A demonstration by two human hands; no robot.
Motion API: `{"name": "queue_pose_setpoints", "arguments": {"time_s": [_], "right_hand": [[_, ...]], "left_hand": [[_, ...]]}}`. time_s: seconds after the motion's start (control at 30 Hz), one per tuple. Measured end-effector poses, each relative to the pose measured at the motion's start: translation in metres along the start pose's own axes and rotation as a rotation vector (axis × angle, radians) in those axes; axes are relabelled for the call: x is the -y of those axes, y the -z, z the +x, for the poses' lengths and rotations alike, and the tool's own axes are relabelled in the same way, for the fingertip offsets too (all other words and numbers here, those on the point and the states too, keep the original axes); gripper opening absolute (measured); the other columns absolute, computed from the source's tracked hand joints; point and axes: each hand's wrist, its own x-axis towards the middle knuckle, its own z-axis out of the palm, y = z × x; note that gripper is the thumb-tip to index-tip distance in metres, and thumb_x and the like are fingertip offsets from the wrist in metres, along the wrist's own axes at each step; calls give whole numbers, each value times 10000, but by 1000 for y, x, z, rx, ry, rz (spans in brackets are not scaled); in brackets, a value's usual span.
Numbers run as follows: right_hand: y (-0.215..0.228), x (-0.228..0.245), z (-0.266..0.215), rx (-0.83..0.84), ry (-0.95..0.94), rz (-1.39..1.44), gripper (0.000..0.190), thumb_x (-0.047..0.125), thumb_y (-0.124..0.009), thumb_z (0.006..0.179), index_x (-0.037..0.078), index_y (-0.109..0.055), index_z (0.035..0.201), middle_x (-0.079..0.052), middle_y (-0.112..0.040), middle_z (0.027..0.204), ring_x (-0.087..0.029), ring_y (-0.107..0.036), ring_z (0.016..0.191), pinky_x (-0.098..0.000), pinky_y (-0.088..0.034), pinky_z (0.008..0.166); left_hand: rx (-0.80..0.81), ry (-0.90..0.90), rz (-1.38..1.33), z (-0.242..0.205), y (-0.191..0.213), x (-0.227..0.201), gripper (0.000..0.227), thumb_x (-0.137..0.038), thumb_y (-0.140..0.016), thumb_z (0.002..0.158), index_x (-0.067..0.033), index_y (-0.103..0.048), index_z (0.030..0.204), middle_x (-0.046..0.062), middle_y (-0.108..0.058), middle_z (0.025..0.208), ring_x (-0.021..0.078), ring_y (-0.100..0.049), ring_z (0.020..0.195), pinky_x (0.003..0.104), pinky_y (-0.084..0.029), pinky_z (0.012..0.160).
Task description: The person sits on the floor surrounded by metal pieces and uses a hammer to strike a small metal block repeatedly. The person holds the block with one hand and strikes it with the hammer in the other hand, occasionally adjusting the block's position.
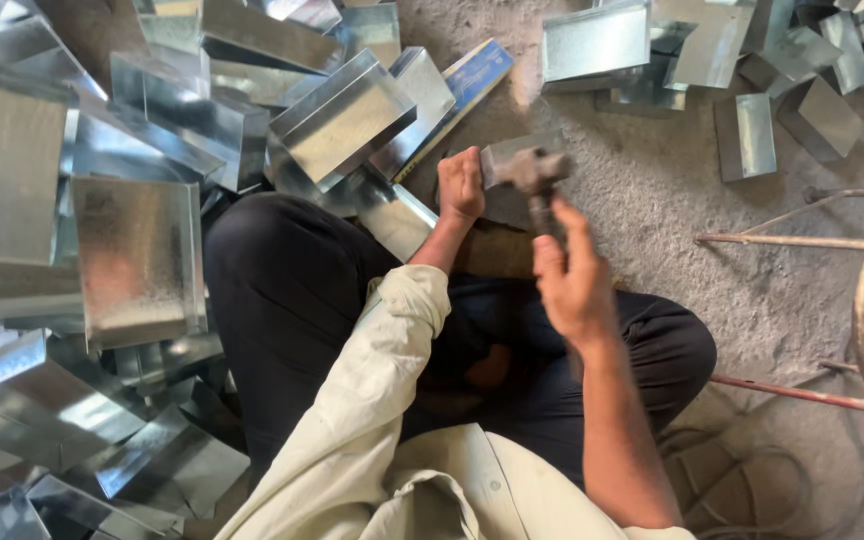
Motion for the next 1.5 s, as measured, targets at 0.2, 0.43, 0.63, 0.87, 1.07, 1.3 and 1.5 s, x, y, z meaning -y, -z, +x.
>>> {"name": "queue_pose_setpoints", "arguments": {"time_s": [0.2,0.43,0.63,0.87,1.07,1.3,1.5], "right_hand": [[-14,1,-17,-289,263,287,343,139,-511,1146,120,-411,1473,-2,-577,813,-77,-521,574,-250,-443,503],[0,-8,-7,-156,95,78,485,137,-567,1103,114,-416,1564,-12,-610,765,-44,-549,601,-212,-445,528],[21,-5,-15,-266,-40,453,504,172,-504,1130,128,-327,1600,-21,-548,755,-59,-434,499,-217,-341,431],[15,-32,-21,-402,72,572,498,171,-452,1168,176,-250,1623,-30,-541,774,-67,-424,491,-223,-340,440],[-26,-96,-10,-312,-158,493,492,184,-496,1127,182,-336,1593,-19,-521,739,-63,-434,500,-229,-348,418],[-36,-130,-27,-317,-393,720,479,246,-494,1093,294,-371,1553,-5,-499,693,-53,-375,430,-228,-292,369],[-52,-147,-24,-309,-482,783,519,230,-507,1070,292,-360,1563,-4,-512,698,-55,-380,425,-231,-301,365]], "left_hand": [[-24,41,-37,1,-2,5,533,-338,-430,1082,-2,-431,668,100,-393,538,192,-377,490,395,-316,510],[56,30,84,7,3,-35,553,-383,-439,1070,-25,-555,664,112,-513,540,253,-519,508,399,-401,524],[285,-104,975,25,-16,-102,568,-493,-564,960,-89,-716,590,170,-659,584,369,-664,536,474,-482,507],[404,-132,1150,20,-24,-96,531,-503,-571,927,-123,-753,604,138,-697,602,330,-696,535,457,-502,477],[433,-126,1187,22,-24,-99,555,-526,-559,950,-119,-754,626,140,-710,626,324,-707,562,448,-515,518],[229,-412,1242,14,-12,-66,444,-515,-643,956,-116,-678,765,64,-660,705,304,-709,663,448,-509,611],[508,-7,1107,-3,-11,-45,443,-73,-599,960,-105,-552,1400,132,-630,1126,328,-706,877,453,-534,701]]}}
